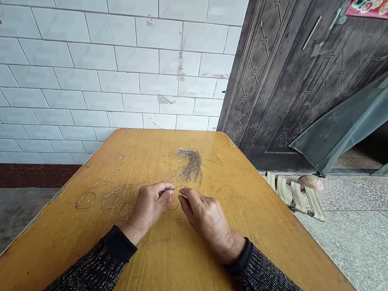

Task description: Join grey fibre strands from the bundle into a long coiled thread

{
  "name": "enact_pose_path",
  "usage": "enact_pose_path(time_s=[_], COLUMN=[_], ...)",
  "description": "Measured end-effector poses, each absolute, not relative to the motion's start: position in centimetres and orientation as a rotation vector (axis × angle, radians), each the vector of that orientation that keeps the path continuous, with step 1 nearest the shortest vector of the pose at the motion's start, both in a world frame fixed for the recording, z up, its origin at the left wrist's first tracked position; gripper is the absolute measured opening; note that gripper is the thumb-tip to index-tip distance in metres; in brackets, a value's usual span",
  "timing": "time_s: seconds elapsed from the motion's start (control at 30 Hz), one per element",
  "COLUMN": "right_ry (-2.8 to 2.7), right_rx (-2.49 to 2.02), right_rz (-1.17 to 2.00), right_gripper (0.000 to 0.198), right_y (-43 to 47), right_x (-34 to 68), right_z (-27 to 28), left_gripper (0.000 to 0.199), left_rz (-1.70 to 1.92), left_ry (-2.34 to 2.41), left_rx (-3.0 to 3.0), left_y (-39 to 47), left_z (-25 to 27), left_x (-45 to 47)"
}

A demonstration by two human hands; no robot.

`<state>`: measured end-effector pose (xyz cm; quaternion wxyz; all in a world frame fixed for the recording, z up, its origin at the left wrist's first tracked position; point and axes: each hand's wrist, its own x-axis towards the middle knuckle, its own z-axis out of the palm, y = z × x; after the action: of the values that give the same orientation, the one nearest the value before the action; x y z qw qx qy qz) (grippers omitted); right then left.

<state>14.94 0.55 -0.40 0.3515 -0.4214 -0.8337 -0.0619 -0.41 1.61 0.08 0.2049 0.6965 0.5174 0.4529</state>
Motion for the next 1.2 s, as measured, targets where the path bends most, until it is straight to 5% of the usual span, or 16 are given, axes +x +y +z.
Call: enact_pose_path(time_s=[0.3,0.43,0.67,1.2], right_ry=[-1.738,-2.082,-2.293,-2.231], right_rx=[-0.865,-0.957,-1.089,-0.806], right_rz=[-0.051,-0.296,-0.404,0.296], right_gripper=[0.016,0.029,0.018,0.02], right_y=[0.0,1.2,2.0,2.4], right_x=[17.2,17.0,16.2,18.0], right_z=[2.5,1.8,0.4,1.0], left_gripper=[0.011,0.013,0.011,0.018], left_rz=[1.26,1.18,1.165,0.716], left_ry=[1.736,1.677,1.419,0.767], left_rx=[2.065,2.26,1.895,0.846], left_y=[1.5,1.1,1.0,1.2], left_z=[0.2,0.2,-0.1,0.7], left_x=[-0.9,-0.3,0.4,-1.2])
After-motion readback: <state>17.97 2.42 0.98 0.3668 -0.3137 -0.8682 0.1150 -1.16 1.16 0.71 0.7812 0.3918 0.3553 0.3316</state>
